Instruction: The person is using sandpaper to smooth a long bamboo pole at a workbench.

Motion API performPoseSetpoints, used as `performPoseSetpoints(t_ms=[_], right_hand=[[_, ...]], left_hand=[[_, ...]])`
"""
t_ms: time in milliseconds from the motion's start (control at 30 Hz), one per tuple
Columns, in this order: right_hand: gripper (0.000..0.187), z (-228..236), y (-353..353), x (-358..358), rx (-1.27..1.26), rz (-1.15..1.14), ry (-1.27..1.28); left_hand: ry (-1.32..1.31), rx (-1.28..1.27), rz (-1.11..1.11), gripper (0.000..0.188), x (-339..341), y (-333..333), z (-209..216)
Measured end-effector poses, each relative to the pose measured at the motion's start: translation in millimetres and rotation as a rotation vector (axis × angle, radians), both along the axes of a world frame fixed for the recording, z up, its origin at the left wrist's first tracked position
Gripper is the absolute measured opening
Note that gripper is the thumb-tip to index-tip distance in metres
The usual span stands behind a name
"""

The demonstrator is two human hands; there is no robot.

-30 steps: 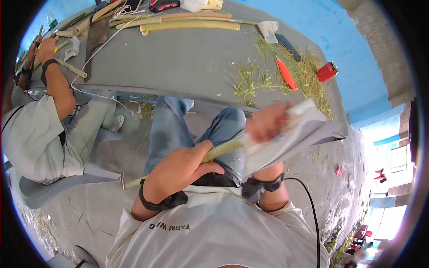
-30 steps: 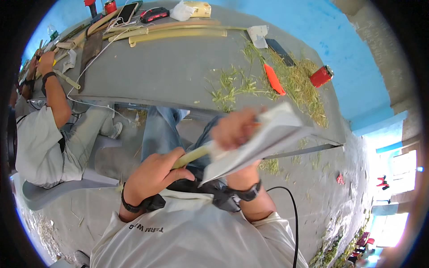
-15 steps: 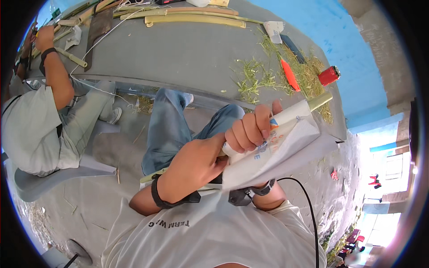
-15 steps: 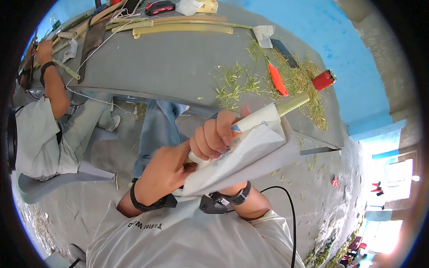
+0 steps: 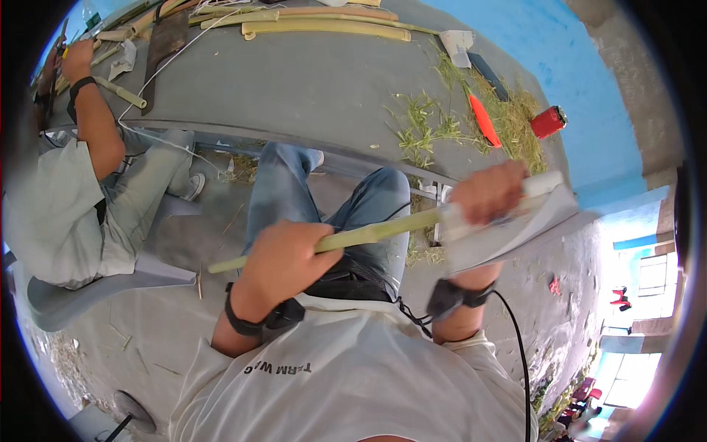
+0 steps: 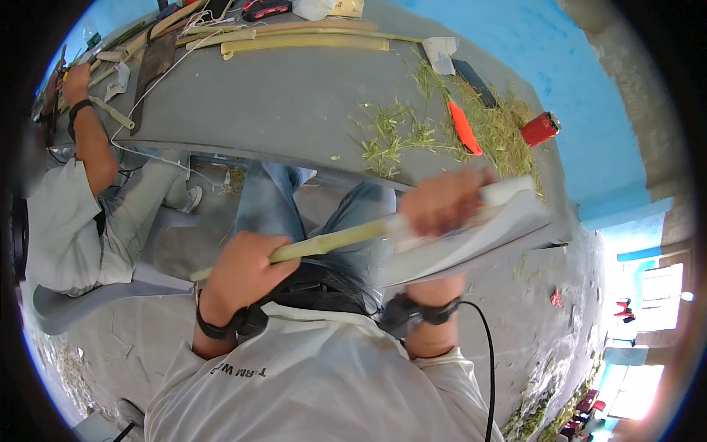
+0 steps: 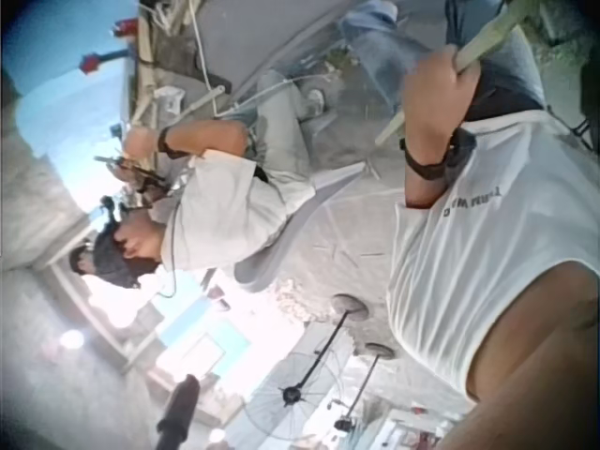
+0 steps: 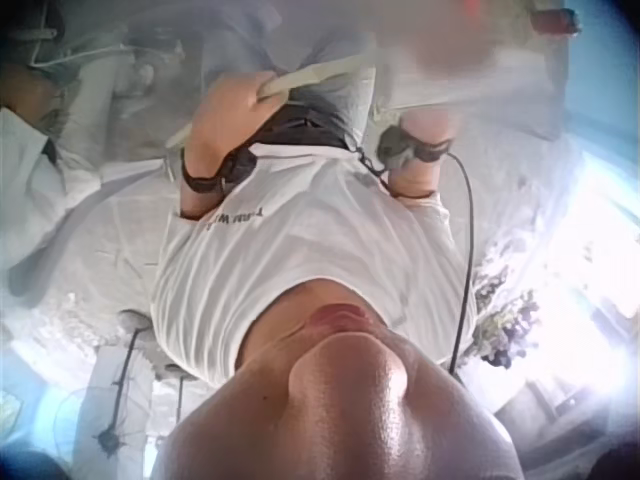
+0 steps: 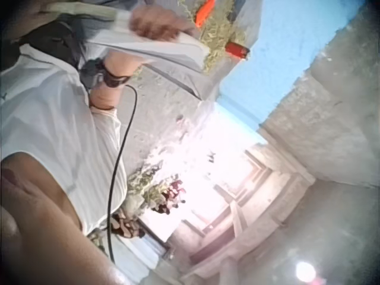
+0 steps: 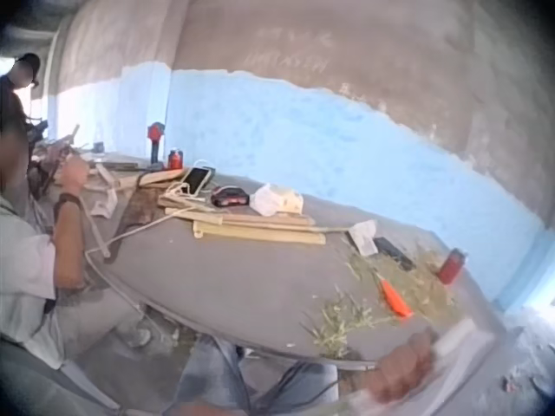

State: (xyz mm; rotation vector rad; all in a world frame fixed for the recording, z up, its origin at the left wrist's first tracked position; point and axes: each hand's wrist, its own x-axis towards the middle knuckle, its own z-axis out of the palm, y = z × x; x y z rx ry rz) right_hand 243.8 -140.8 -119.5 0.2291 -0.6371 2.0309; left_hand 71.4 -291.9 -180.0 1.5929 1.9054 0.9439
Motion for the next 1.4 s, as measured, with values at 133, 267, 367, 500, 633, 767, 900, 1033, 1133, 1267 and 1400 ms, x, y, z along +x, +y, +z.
performPoseSetpoints(t_ms=[133, 267, 367, 500, 633, 767, 900, 1033, 1133, 1267, 1400], right_hand=[[0.037, -5, -9, -4, 0.030, 0.048, 0.010], [0.040, -20, -20, -21, 0.208, 0.295, -0.119], [0.038, -6, 11, 8, 0.075, -0.050, -0.052], [0.035, -6, -4, -6, 0.074, 0.005, 0.034], [0.053, -36, -25, -25, 0.033, 0.341, -0.080], [0.054, -8, 9, 1, -0.109, -0.076, -0.081], [0.057, -16, 2, -11, -0.006, 0.356, 0.074], [0.060, -12, -14, -22, 0.179, 0.337, -0.099], [0.046, 7, 18, 9, 0.016, 0.081, 0.045], [0.044, -2, 2, -3, 0.059, 0.133, 0.123], [0.047, -15, -11, -11, 0.123, 0.294, -0.080]], left_hand=[[0.027, 0.086, -0.029, 0.018, 10, 3, 3], [-0.090, 0.062, -0.146, 0.019, 16, 9, 8], [-0.026, -0.101, -0.051, 0.016, -12, -2, 4], [0.042, -0.082, -0.087, 0.016, 1, -3, 3], [-0.156, -0.039, -0.174, 0.018, 10, 5, 9], [-0.085, -0.184, -0.110, 0.024, -16, -14, 15], [-0.137, -0.113, -0.155, 0.025, 5, -2, 10], [-0.234, -0.134, -0.226, 0.023, 1, 7, 20], [-0.146, -0.062, -0.097, 0.023, -15, -9, 17], [-0.104, -0.127, -0.137, 0.022, 2, 3, 22], [-0.242, -0.110, -0.224, 0.026, 1, 5, 19]])
